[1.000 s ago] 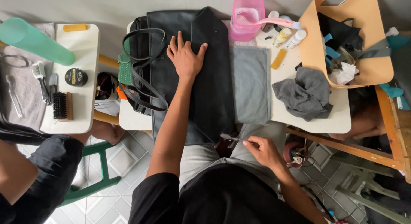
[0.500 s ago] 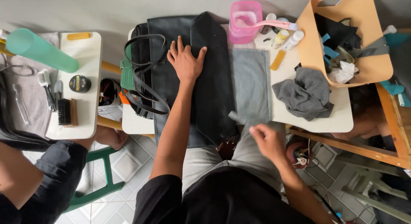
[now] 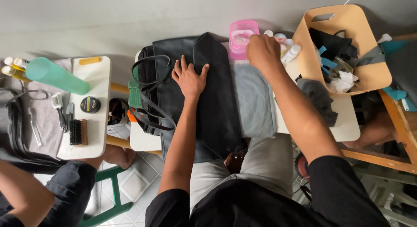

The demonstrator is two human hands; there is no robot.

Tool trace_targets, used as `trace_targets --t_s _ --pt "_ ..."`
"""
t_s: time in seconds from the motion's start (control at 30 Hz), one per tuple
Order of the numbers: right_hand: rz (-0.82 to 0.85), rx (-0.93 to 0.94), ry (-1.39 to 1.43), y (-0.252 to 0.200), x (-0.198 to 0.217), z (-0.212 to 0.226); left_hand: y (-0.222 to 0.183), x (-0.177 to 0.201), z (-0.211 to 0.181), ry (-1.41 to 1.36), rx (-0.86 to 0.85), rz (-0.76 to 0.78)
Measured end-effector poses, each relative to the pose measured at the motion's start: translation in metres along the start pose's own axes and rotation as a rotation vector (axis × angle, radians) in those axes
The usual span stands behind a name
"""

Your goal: Cleaning a black leather bag by applying a liquid with a brush and wiping it with a cloth.

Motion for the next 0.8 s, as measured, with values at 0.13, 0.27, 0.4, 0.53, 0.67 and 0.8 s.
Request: trace_targets --t_s 0.13,0.27,0.4,0.53,0.67,0.8 --pt "0.219 -0.084 -0.067 0.026 -0.037 0.003 0.0 0.004 -0.001 -0.014 -0.002 -0.005" --pt "0.085 -0.064 0.009 0.009 -0.019 -0.001 0.001 0.004 -0.001 -0.03 0.01 0.013" --pt "0.084 -0.121 0.25 -0.026 0.013 -0.006 -0.002 -0.008 0.009 -0.115 0.091 0.067" --pt "0.02 -0.138 0.329 -0.058 0.016 -0.009 -0.001 -0.008 0.007 -0.113 0.093 0.065" --pt "-0.141 -0.062 0.404 -0.062 -0.004 -0.028 0.0 -0.006 0.008 -0.101 0.102 0.075" --pt "-0.196 -0.068 0.386 -0.063 -0.012 -0.042 -0.001 -0.009 0.01 -0.106 0.102 0.087"
Point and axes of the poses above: each hand's wrist, its own y-axis towards the middle knuckle, its own x-axis out of the back of the hand, z = x × y, the point moved 8 cm from there along y, towards the middle knuckle, and after that the axes turned 10 degrees about -x, right-handed, at the moved point
